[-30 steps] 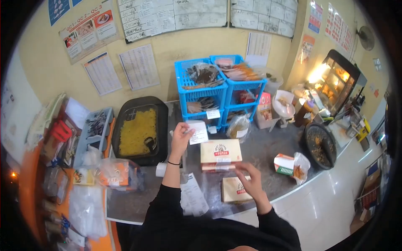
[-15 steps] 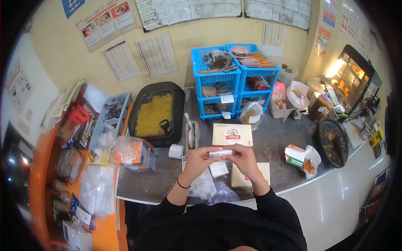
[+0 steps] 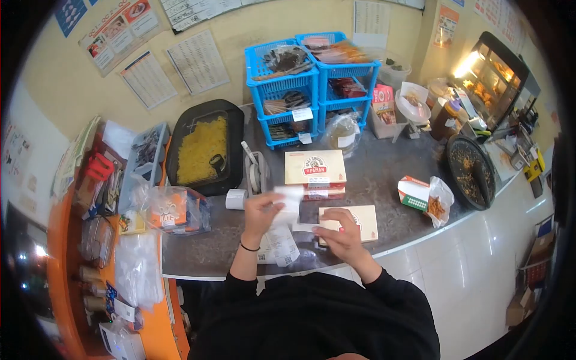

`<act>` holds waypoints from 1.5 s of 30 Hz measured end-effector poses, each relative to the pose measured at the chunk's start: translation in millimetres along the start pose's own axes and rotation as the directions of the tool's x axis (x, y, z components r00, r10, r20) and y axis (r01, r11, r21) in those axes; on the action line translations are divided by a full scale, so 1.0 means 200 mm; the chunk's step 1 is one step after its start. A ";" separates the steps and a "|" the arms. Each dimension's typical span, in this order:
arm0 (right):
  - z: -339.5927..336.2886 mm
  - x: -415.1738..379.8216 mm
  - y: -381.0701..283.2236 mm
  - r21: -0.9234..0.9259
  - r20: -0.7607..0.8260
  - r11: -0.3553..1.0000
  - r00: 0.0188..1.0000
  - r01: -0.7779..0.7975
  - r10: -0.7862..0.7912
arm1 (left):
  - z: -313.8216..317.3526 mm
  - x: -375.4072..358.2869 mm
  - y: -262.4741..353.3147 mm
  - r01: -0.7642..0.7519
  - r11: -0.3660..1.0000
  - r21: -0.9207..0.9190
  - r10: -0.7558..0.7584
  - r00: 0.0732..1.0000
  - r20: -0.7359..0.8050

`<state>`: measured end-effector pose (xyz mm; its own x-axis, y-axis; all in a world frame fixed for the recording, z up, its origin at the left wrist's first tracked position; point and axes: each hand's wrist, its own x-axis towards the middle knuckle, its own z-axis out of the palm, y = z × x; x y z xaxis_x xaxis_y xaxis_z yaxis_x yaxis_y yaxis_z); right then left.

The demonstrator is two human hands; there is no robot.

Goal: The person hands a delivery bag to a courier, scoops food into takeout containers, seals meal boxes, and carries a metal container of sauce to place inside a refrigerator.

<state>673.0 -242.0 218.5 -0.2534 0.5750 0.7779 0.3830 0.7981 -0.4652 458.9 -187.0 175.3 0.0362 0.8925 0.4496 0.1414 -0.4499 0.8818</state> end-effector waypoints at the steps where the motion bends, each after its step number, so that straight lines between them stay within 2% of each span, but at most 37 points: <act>1: -0.03 -0.07 0.03 0.114 0.040 0.986 0.992 -0.120 0.116 | -0.01 0.01 0.01 -0.032 0.995 0.099 0.039 0.997 -0.064; 2: -0.07 -0.15 0.07 0.218 0.090 0.944 0.968 -0.247 0.232 | -0.01 0.03 0.01 -0.054 0.980 0.193 0.078 0.990 -0.119; 3: -0.10 -0.22 0.14 0.259 0.066 0.915 0.951 -0.310 0.304 | 0.00 0.05 -0.02 0.095 0.950 0.298 -0.041 0.982 -0.184; 4: -0.17 -0.24 0.16 0.173 0.099 0.870 0.887 -0.462 0.452 | 0.01 0.04 -0.07 0.245 0.888 0.389 -0.153 0.955 -0.254; 5: -0.23 -0.30 0.21 0.184 0.153 0.722 0.745 -0.667 0.649 | 0.00 0.00 -0.16 0.249 0.856 0.454 -0.215 0.968 -0.126; 6: -0.27 -0.38 0.27 0.188 0.202 0.536 0.567 -0.823 0.799 | 0.04 -0.04 -0.21 0.164 0.801 0.575 -0.135 0.986 -0.094; 8: -0.33 -0.52 0.35 0.062 0.315 0.464 0.459 -0.883 0.831 | 0.08 -0.16 -0.26 -0.011 0.624 0.781 0.026 1.000 -0.007; 9: -0.34 -0.56 0.38 0.002 0.368 0.435 0.405 -0.901 0.837 | 0.13 -0.19 -0.25 0.066 0.681 0.729 -0.082 0.997 -0.013; 12: -0.28 -0.63 0.45 0.094 0.418 0.352 0.358 -0.931 0.835 | 0.25 -0.21 -0.14 0.073 0.622 0.779 0.077 0.985 -0.154; 13: -0.27 -0.63 0.46 0.079 0.428 0.371 0.368 -0.925 0.826 | 0.27 -0.22 -0.14 0.111 0.611 0.784 0.081 0.976 -0.202; 16: -0.23 -0.59 0.44 -0.034 0.377 0.303 0.269 -0.952 0.886 | 0.32 -0.31 -0.24 -0.151 0.662 0.734 0.310 0.947 -0.085; 17: -0.23 -0.55 0.43 -0.141 0.371 0.315 0.245 -0.939 0.896 | 0.36 -0.35 -0.25 -0.283 0.750 0.598 0.211 0.959 0.189; 18: -0.21 -0.58 0.44 -0.236 0.347 0.458 0.366 -0.857 0.864 | 0.41 -0.38 -0.25 -0.353 0.835 0.423 0.139 0.878 0.458; 20: -0.16 -0.65 0.49 -0.420 0.342 0.678 0.587 -0.604 0.734 | 0.52 -0.42 -0.16 -0.427 0.777 0.461 0.025 0.754 0.656; 21: -0.14 -0.61 0.46 -0.549 0.337 0.631 0.545 -0.548 0.767 | 0.55 -0.44 -0.21 -0.445 0.757 0.479 0.032 0.757 0.653; 24: -0.12 -0.52 0.35 -0.766 0.394 0.547 0.427 -0.337 0.814 | 0.61 -0.50 -0.37 -0.470 0.724 0.504 0.046 0.763 0.645; 27: -0.13 -0.56 0.32 -0.829 0.388 0.555 0.649 -0.064 0.654 | 0.61 -0.50 -0.38 -0.441 0.748 0.495 0.054 0.785 0.617; 30: -0.26 -0.57 0.40 -0.674 0.575 0.737 0.670 0.061 0.470 | 0.61 -0.51 -0.39 -0.441 0.756 0.483 0.069 0.788 0.611; 31: -0.28 -0.56 0.41 -0.574 0.646 0.819 0.599 -0.027 0.473 | 0.61 -0.51 -0.39 -0.444 0.755 0.483 0.070 0.786 0.614; 34: -0.23 -0.61 0.47 -0.435 0.732 0.900 0.592 0.024 0.338 | 0.61 -0.50 -0.39 -0.432 0.778 0.455 0.090 0.795 0.600; 35: -0.19 -0.63 0.49 -0.410 0.749 0.912 0.581 0.026 0.320 | 0.61 -0.50 -0.40 -0.424 0.791 0.441 0.097 0.799 0.594; 38: -0.07 -0.61 0.48 -0.352 0.802 0.935 0.524 0.026 0.287 | 0.61 -0.51 -0.38 -0.240 0.881 0.407 -0.016 0.845 0.534; 40: -0.04 -0.59 0.48 -0.336 0.846 0.942 0.447 0.021 0.291 | 0.61 -0.51 -0.39 -0.239 0.891 0.386 -0.006 0.844 0.537; 43: -0.12 -0.50 0.53 -0.336 0.808 0.942 0.508 -0.015 0.297 | 0.60 -0.49 -0.37 -0.245 0.897 0.368 0.001 0.834 0.552; 44: -0.11 -0.54 0.60 -0.383 0.728 0.921 0.636 0.065 0.258 | 0.59 -0.49 -0.36 -0.247 0.898 0.365 0.002 0.831 0.556; 45: -0.12 -0.51 0.59 -0.453 0.729 0.887 0.610 0.093 0.309 | 0.59 -0.49 -0.37 -0.237 0.915 0.326 0.017 0.832 0.555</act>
<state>764.9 -209.3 94.4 -0.6842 0.7289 0.0228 0.7187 0.6792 -0.1489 561.2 -237.0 49.7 0.5816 0.7521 0.3101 0.4435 -0.6127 0.6542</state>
